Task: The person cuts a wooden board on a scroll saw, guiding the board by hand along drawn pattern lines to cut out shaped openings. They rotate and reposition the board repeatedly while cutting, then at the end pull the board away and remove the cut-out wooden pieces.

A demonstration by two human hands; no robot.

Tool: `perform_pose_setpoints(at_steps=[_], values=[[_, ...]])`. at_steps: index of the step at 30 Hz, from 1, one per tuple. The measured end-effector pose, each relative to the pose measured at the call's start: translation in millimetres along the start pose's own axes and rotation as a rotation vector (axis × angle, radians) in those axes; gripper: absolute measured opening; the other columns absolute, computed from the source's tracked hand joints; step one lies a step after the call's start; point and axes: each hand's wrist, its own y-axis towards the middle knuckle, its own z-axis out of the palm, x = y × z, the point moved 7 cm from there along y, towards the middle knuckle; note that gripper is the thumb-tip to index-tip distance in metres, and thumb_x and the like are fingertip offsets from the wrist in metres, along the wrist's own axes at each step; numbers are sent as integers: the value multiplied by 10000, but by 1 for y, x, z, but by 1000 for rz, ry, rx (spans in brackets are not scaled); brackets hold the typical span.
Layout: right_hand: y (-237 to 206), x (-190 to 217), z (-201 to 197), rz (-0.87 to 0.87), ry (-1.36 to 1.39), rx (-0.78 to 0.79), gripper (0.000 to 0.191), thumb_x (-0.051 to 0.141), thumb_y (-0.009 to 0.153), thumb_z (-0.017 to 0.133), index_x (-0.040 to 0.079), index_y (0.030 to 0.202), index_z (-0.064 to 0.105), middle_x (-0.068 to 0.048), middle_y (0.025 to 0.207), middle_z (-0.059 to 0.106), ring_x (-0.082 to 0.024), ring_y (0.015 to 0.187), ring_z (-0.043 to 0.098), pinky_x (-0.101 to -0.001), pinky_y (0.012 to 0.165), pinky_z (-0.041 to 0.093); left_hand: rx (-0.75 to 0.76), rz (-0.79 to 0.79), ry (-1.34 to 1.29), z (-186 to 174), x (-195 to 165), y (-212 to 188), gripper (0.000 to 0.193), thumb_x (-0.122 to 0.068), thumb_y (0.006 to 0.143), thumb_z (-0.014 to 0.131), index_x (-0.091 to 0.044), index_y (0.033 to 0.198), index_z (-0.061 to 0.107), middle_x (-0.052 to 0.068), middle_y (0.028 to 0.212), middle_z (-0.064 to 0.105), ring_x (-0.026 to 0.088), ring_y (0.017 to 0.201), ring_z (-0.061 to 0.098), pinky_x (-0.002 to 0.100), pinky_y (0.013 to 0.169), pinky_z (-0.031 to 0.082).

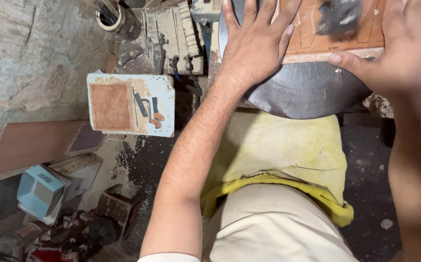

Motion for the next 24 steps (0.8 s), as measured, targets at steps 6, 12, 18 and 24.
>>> perform_pose_setpoints(at_steps=[6, 12, 18, 24], values=[[5, -17, 0, -93, -59, 20, 959, 519, 915, 936, 7, 1569, 457, -210, 1556, 513, -391, 1461, 464, -471, 1252, 376, 1, -54, -6, -1, -4, -3, 509, -379, 1115, 499, -288, 1595, 354, 50, 1619, 377, 346, 1541, 261, 792, 1218, 82], [9, -37, 6, -255, -42, -39, 877, 501, 890, 842, -39, 1491, 501, -217, 1513, 484, -399, 1437, 442, -459, 1227, 374, -9, -130, -18, -3, -7, -8, 543, -379, 1106, 495, -261, 1610, 328, 85, 1642, 344, 324, 1557, 289, 774, 1236, 95], [18, -54, 10, -288, -19, 9, 805, 510, 896, 860, 21, 1456, 551, -175, 1425, 545, -379, 1370, 500, -457, 1173, 408, -5, -192, -41, 3, -12, -9, 548, -390, 1118, 471, -242, 1620, 309, 111, 1674, 295, 306, 1583, 255, 767, 1242, 83], [22, -57, 11, -259, -50, 32, 771, 520, 895, 884, 42, 1420, 585, -150, 1375, 586, -359, 1337, 534, -455, 1159, 422, -2, -212, -42, 3, -14, -8, 557, -372, 1105, 476, -225, 1616, 310, 126, 1676, 282, 320, 1588, 245, 739, 1260, 84]])
